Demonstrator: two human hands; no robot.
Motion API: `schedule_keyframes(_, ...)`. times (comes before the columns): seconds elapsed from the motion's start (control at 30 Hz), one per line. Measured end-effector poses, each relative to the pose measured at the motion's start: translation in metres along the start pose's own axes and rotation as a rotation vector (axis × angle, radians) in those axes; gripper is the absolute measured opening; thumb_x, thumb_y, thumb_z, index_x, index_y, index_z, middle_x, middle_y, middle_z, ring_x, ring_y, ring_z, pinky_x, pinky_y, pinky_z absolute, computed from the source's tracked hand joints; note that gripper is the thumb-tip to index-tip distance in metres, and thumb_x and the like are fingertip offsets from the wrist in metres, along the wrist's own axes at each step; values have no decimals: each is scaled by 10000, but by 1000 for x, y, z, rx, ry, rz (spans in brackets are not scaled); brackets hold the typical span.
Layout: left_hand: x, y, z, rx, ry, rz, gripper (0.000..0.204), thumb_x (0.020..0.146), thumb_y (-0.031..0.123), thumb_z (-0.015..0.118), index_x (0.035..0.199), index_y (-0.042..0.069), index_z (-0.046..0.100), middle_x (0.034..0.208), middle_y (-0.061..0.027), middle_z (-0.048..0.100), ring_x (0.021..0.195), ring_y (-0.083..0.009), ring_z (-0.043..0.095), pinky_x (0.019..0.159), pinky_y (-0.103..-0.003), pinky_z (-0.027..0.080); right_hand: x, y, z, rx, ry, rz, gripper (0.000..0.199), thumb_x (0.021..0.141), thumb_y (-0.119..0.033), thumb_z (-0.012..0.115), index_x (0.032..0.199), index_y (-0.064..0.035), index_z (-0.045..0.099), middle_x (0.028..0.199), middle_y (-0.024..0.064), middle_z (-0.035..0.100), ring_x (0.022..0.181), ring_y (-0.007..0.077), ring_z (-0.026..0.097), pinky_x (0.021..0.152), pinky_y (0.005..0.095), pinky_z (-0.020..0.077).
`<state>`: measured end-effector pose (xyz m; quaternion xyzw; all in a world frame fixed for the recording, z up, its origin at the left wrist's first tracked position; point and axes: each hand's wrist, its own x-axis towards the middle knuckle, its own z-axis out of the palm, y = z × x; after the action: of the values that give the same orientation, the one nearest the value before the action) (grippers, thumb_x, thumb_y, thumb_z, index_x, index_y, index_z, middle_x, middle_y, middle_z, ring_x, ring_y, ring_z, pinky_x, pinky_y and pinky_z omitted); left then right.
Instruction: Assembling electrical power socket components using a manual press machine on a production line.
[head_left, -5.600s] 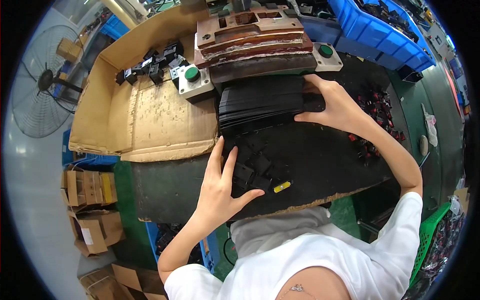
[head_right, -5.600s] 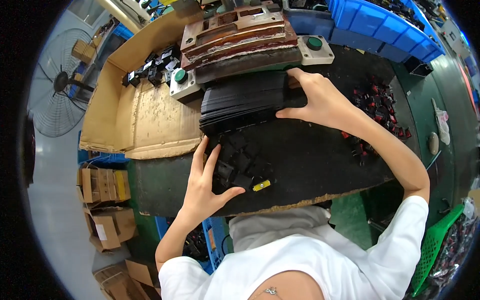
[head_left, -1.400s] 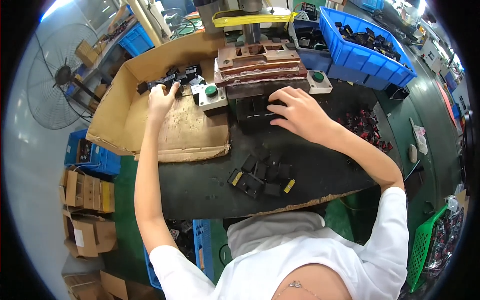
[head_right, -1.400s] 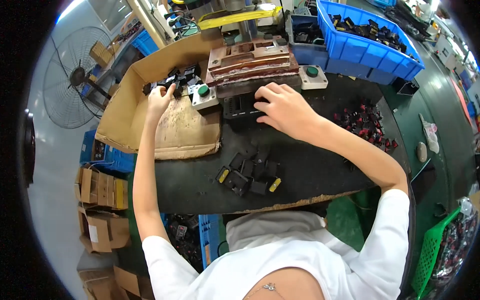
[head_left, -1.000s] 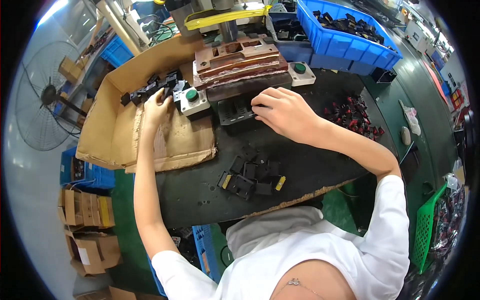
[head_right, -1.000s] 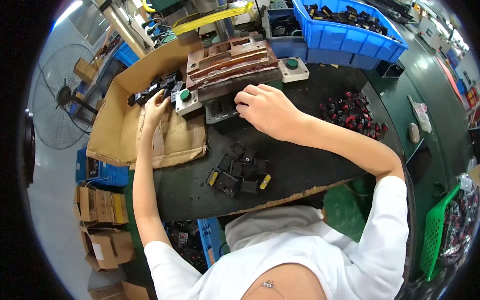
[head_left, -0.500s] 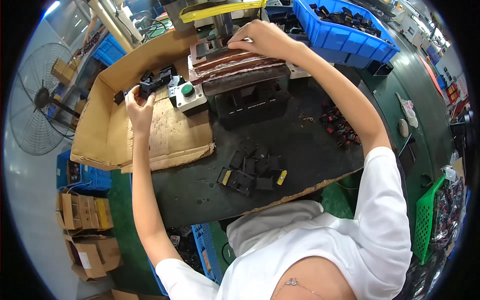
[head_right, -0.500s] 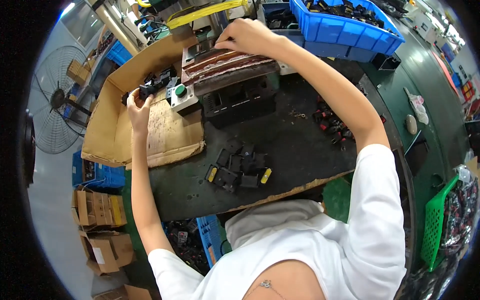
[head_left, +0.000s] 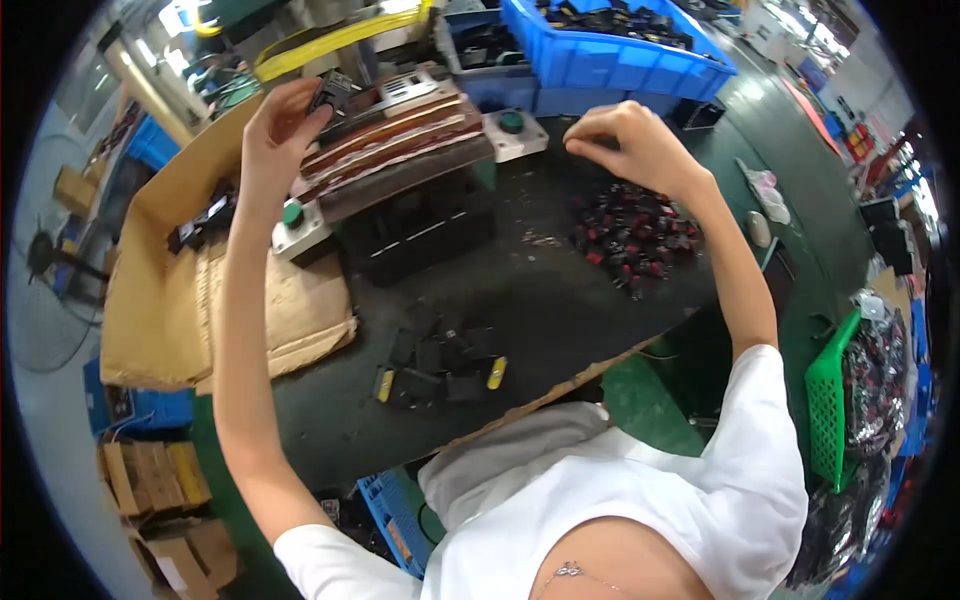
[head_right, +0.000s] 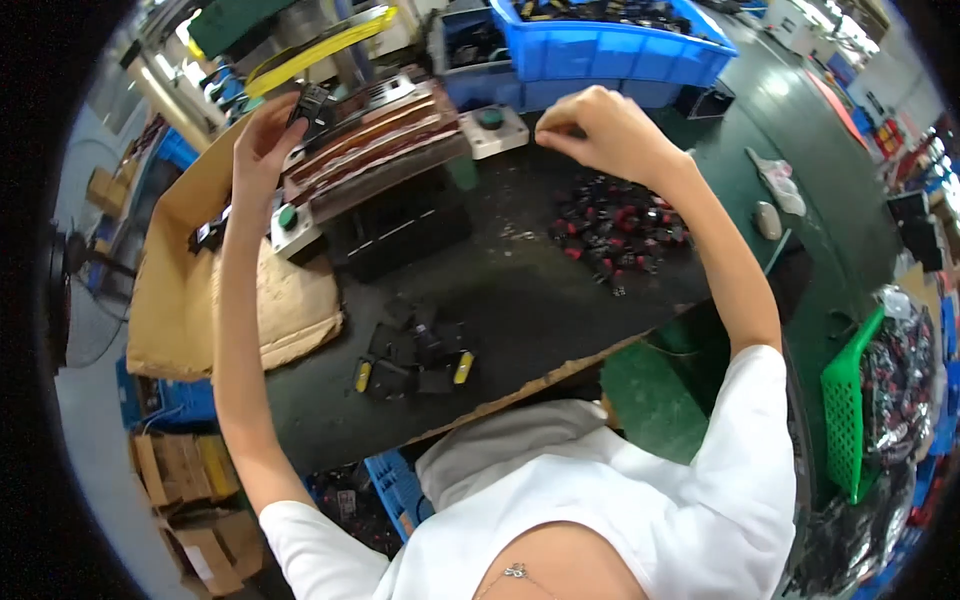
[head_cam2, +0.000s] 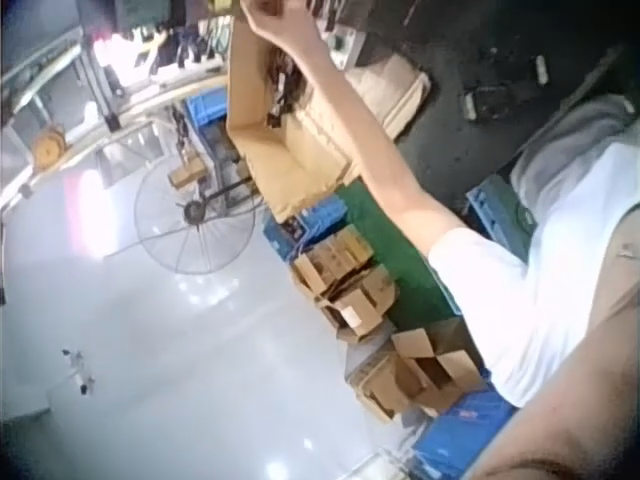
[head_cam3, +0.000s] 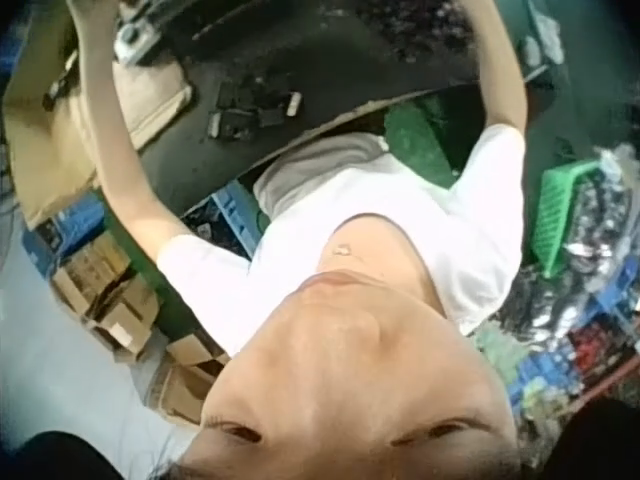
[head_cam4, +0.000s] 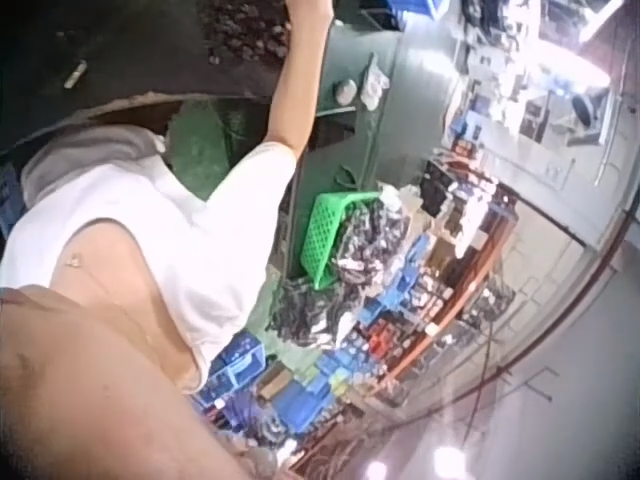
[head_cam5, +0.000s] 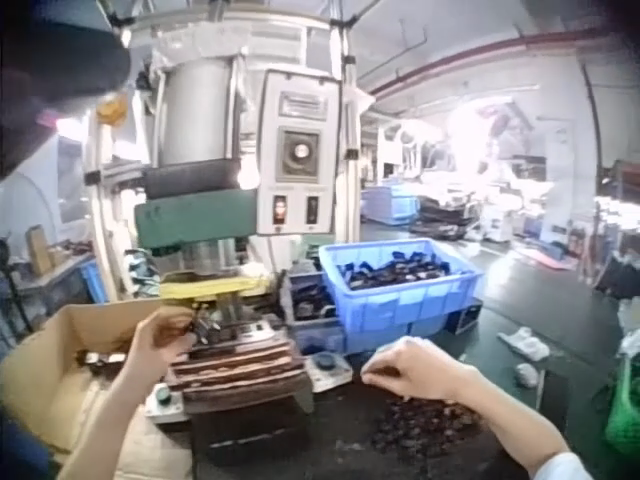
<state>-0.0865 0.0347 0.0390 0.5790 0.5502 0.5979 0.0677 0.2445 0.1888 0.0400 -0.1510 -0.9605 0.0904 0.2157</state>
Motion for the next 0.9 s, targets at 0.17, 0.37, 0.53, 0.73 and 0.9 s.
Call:
schedule_keyframes(0.17, 33, -29, 17, 386, -212, 96, 282, 797, -2, 607, 1068, 22, 536, 1001, -93, 614, 936, -166, 573, 857, -297, 453, -34, 15, -15, 47, -196, 169, 136, 767, -101, 612, 863, -13, 649, 811, 124, 648, 770, 270, 621, 701, 321, 495)
schedule_keyframes(0.37, 37, -27, 25, 423, -254, 184, 256, 797, -9, 602, 1038, -8, 516, 1017, -100, 605, 957, -162, 567, 880, -311, 452, -43, 20, -9, 109, -210, 142, 133, 752, -51, 594, 860, 7, 644, 817, 132, 642, 766, 283, 616, 695, 335, 490)
schedule_keyframes(0.53, 37, -25, 16, 647, -276, 245, 241, 818, 98, 619, 1028, 6, 545, 1046, -107, 613, 1005, -219, 569, 863, -303, 428, -39, 19, 13, 96, -274, 115, 142, 734, -13, 625, 868, 35, 620, 818, 137, 614, 745, 271, 599, 668, 325, 480)
schedule_keyframes(0.73, 31, -29, 9, 735, -254, 440, 281, 814, 266, 619, 981, 40, 609, 1008, -115, 622, 984, -292, 557, 857, -364, 422, -39, 12, 19, 32, -249, 190, 147, 723, -6, 640, 857, 34, 596, 794, 140, 595, 729, 259, 595, 648, 329, 475)
schedule_keyframes(0.9, -2, 27, 28, 712, -174, 456, 256, 820, 262, 594, 902, 20, 602, 984, -101, 582, 995, -263, 516, 873, -375, 381, -39, 13, 27, -4, -247, 223, 118, 724, 20, 621, 829, 31, 568, 760, 130, 587, 702, 249, 594, 626, 326, 468)
